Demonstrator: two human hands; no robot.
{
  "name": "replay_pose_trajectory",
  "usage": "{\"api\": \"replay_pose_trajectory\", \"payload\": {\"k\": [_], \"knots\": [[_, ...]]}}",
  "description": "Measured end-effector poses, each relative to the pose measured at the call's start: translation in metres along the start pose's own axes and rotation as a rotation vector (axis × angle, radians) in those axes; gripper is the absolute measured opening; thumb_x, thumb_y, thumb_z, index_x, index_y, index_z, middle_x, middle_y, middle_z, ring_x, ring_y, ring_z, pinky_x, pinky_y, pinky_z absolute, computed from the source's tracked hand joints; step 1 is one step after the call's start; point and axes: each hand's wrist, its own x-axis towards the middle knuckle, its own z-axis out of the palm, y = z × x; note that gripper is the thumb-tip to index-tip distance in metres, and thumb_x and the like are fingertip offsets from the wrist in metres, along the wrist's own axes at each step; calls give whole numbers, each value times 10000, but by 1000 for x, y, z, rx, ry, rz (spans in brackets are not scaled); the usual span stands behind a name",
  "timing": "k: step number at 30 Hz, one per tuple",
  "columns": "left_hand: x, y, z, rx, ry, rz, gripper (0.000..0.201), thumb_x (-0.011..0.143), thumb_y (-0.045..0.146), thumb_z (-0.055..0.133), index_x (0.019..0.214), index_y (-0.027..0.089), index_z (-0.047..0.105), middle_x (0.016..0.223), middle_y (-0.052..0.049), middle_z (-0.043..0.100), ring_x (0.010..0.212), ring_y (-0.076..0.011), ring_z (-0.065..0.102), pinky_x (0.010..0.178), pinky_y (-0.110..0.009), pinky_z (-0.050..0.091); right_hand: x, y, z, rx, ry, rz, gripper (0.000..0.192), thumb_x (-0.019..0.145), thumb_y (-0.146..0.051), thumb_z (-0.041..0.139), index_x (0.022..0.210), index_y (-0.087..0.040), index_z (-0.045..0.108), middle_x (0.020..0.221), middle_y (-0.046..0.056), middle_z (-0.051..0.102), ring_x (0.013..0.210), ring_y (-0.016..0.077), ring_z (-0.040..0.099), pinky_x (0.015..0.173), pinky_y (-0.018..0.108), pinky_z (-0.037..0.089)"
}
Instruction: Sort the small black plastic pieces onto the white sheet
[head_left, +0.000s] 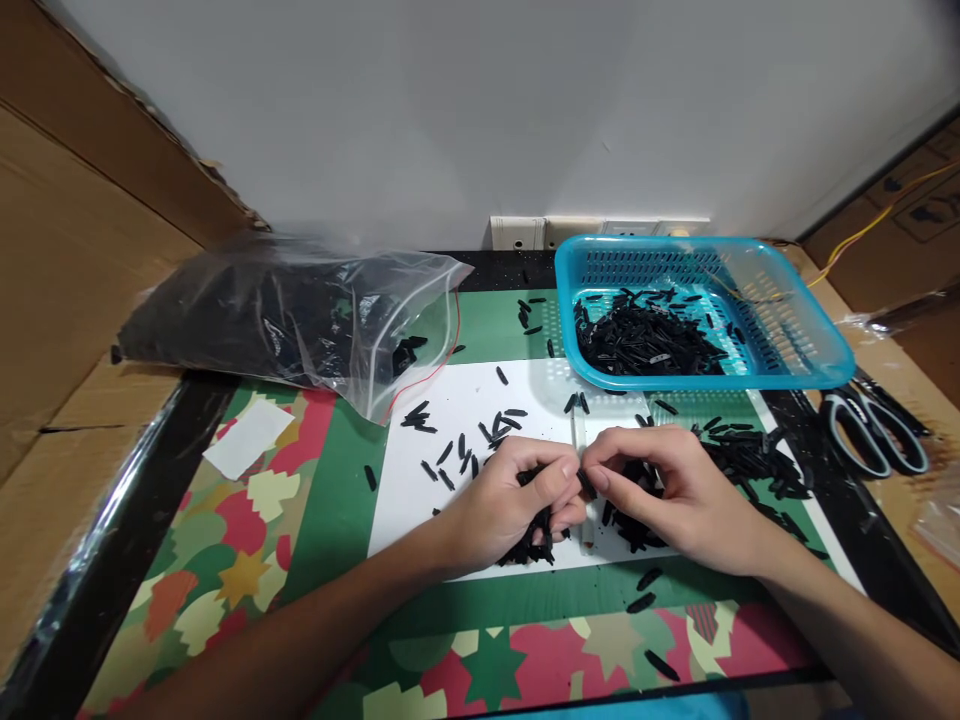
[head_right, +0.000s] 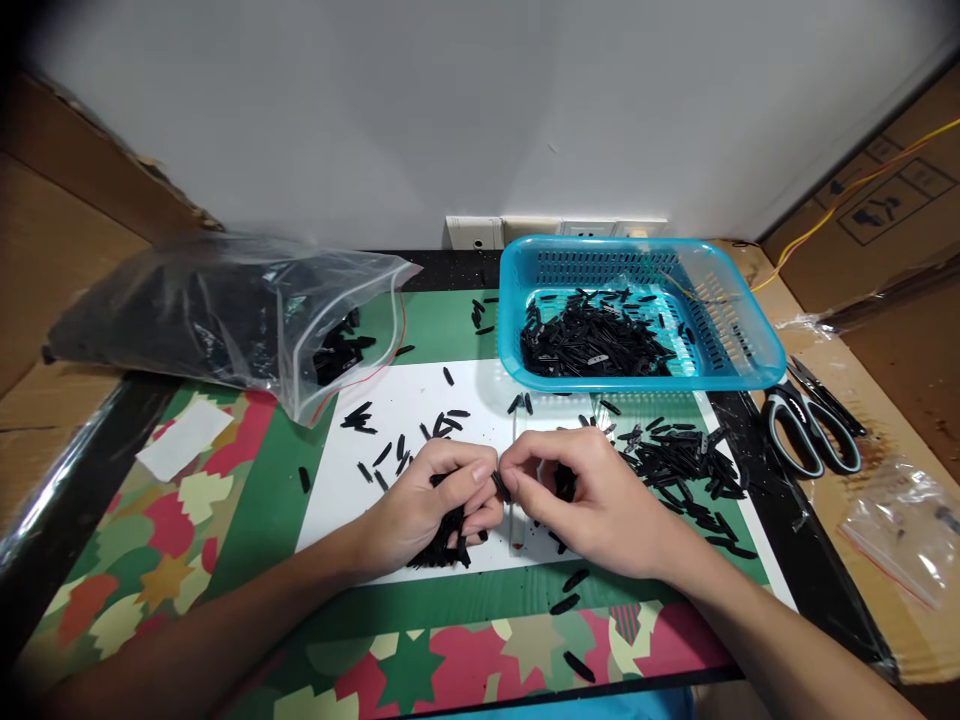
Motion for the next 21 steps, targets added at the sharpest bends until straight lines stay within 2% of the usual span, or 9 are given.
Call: {"api": "replay_pose_trajectory", "payload": {"k": [7,12,18,21], "knots": [[-1,4,0,94,-14,-3,451,1039,486,504,713,174,510,632,25,505,493,-63,416,463,-195,349,-1,0,-3,48,-78,63,286,1044,-367,559,888,-197,728,787,-6,714,698,127,591,637,239,424],[-1,2,-1,102,-27,10,443,1035,468,521,706,171,514,632,26,502,505,-68,426,471,-197,352,1,3,-3,134,-108,81,258,1024,-354,608,893,-182,750,771,-11,702,682,109,558,615,222,401],[-1,3,-2,130,-27,-2,448,1039,464,515,700,171,507,643,23,491,525,-71,430,486,-193,360,2,9,1,157,-84,24,317,1021,-305,595,820,-152,786,695,1,631,623,101,458,560,251,316],[-1,2,-2,140,-24,2,453,1045,469,498,706,169,513,656,15,509,535,-72,441,492,-189,368,1,11,8,160,-11,-25,304,984,-238,611,745,-141,772,624,-12,539,580,98,393,542,268,281]]}}
